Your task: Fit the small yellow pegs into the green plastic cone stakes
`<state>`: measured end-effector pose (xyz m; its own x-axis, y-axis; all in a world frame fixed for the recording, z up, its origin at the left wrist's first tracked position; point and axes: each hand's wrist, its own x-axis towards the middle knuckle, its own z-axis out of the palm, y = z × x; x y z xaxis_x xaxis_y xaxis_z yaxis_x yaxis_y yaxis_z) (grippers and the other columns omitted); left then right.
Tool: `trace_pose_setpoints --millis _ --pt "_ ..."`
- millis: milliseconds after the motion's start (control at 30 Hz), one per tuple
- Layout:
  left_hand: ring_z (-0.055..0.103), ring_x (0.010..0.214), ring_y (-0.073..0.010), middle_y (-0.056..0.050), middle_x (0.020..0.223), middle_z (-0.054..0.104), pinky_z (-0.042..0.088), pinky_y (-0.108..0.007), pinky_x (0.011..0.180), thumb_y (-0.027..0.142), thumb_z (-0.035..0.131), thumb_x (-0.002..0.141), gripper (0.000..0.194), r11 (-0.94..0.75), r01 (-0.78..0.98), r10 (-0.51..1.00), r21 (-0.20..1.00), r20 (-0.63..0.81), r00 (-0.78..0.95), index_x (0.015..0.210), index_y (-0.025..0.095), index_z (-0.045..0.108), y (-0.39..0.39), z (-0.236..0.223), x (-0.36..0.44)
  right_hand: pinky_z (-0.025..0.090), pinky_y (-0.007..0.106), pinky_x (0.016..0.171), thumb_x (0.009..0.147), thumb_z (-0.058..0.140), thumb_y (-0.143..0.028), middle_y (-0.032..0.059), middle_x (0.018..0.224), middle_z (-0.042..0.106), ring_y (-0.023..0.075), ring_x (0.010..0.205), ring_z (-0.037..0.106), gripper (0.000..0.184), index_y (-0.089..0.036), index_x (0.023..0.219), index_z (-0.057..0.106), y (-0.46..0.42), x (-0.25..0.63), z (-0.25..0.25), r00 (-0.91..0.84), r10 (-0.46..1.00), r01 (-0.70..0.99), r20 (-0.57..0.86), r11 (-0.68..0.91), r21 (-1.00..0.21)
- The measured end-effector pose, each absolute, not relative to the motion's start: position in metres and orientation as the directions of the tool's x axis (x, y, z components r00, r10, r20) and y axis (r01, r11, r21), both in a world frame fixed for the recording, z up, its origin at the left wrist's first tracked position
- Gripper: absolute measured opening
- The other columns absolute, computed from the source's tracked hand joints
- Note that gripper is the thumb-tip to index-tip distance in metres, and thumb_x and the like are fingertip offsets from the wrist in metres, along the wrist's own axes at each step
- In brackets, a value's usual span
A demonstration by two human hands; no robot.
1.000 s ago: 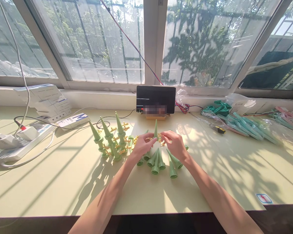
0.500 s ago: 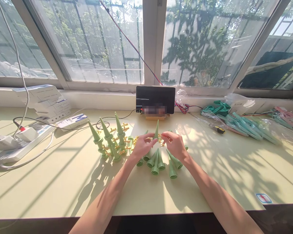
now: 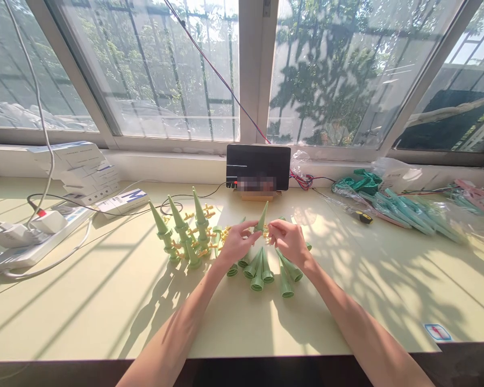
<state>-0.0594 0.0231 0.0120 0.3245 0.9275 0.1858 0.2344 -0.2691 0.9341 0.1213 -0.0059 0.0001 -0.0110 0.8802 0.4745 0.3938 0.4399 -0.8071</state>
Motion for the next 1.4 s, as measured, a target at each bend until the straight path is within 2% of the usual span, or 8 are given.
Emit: trace_pose_setpoints --millis 200,367,467,600,933,1167,1300,1400 --pt "0.055 0.052 -0.0117 -0.001 0.068 0.068 0.041 -0.022 0.046 0.045 0.068 0.082 0.046 -0.284 0.261 0.925 0.923 0.191 0.33 0.12 0.021 0.073 0.025 0.007 -0.059 0.048 0.025 0.051 0.097 0.05 -0.036 0.0015 0.066 0.063 0.014 0.053 0.061 0.029 -0.019 0.077 0.061 -0.006 0.121 0.0 -0.012 0.897 0.338 0.442 0.42 -0.842" --pt "0.059 0.057 -0.0114 -0.006 0.096 0.075 0.043 -0.022 0.048 0.05 0.067 0.082 0.042 -0.279 0.274 0.931 0.921 0.189 0.313 0.111 0.021 0.076 0.025 0.006 -0.057 0.048 0.026 0.053 0.099 0.048 -0.045 0.0023 0.068 0.065 0.0153 0.055 0.062 0.032 -0.019 0.086 0.062 -0.006 0.121 0.0 -0.017 0.899 0.363 0.438 0.414 -0.835" --pt "0.056 0.054 -0.0109 -0.006 0.089 0.074 0.041 -0.023 0.047 0.05 0.066 0.083 0.042 -0.233 0.264 0.941 0.936 0.149 0.303 0.11 0.019 0.076 0.024 0.008 -0.057 0.048 0.027 0.056 0.099 0.048 -0.045 0.0026 0.069 0.066 0.0159 0.055 0.061 0.03 -0.019 0.093 0.063 -0.006 0.122 0.001 -0.024 0.894 0.439 0.446 0.411 -0.799" --pt "0.054 0.052 -0.011 -0.004 0.076 0.071 0.038 -0.023 0.045 0.05 0.067 0.082 0.043 -0.198 0.273 0.949 0.941 0.114 0.295 0.108 0.016 0.076 0.023 0.011 -0.057 0.046 0.027 0.061 0.099 0.047 -0.036 0.003 0.073 0.067 0.0159 0.06 0.061 0.026 -0.02 0.086 0.063 -0.004 0.123 0.0 -0.035 0.875 0.546 0.482 0.421 -0.725" --pt "0.055 0.053 -0.0114 -0.004 0.078 0.072 0.042 -0.023 0.048 0.051 0.068 0.081 0.044 -0.261 0.264 0.935 0.928 0.175 0.31 0.112 0.02 0.077 0.022 0.007 -0.057 0.04 0.027 0.061 0.099 0.044 -0.032 -0.0004 0.061 0.059 0.0145 0.056 0.053 0.032 -0.021 0.072 0.057 -0.004 0.124 -0.004 -0.031 0.875 0.586 0.483 0.407 -0.701" --pt "0.057 0.056 -0.0116 -0.003 0.077 0.072 0.044 -0.022 0.051 0.043 0.068 0.083 0.04 -0.331 0.27 0.911 0.904 0.231 0.342 0.115 0.021 0.076 0.024 0.007 -0.058 0.041 0.028 0.054 0.096 0.049 -0.041 0.0004 0.054 0.058 0.0134 0.045 0.051 0.039 -0.021 0.063 0.053 -0.008 0.121 0.003 0.013 0.924 0.465 0.382 0.333 -0.82" --pt "0.057 0.06 -0.011 -0.003 0.093 0.074 0.047 -0.022 0.054 0.039 0.066 0.084 0.036 -0.378 0.237 0.886 0.895 0.276 0.372 0.115 0.024 0.076 0.025 0.007 -0.057 0.032 0.026 0.041 0.091 0.053 -0.05 -0.0021 0.045 0.05 0.01 0.035 0.041 0.044 -0.021 0.058 0.053 -0.007 0.12 0.006 0.017 0.979 0.253 0.204 0.193 -0.948" --pt "0.057 0.06 -0.01 -0.004 0.102 0.074 0.049 -0.022 0.057 0.038 0.065 0.084 0.034 -0.391 0.224 0.878 0.893 0.288 0.382 0.113 0.024 0.077 0.026 0.006 -0.057 0.023 0.024 0.036 0.081 0.062 -0.056 -0.0028 0.049 0.05 0.008 0.033 0.036 0.043 -0.019 0.06 0.056 -0.006 0.121 0.008 -0.041 0.997 0.057 0.072 0.074 -0.996"
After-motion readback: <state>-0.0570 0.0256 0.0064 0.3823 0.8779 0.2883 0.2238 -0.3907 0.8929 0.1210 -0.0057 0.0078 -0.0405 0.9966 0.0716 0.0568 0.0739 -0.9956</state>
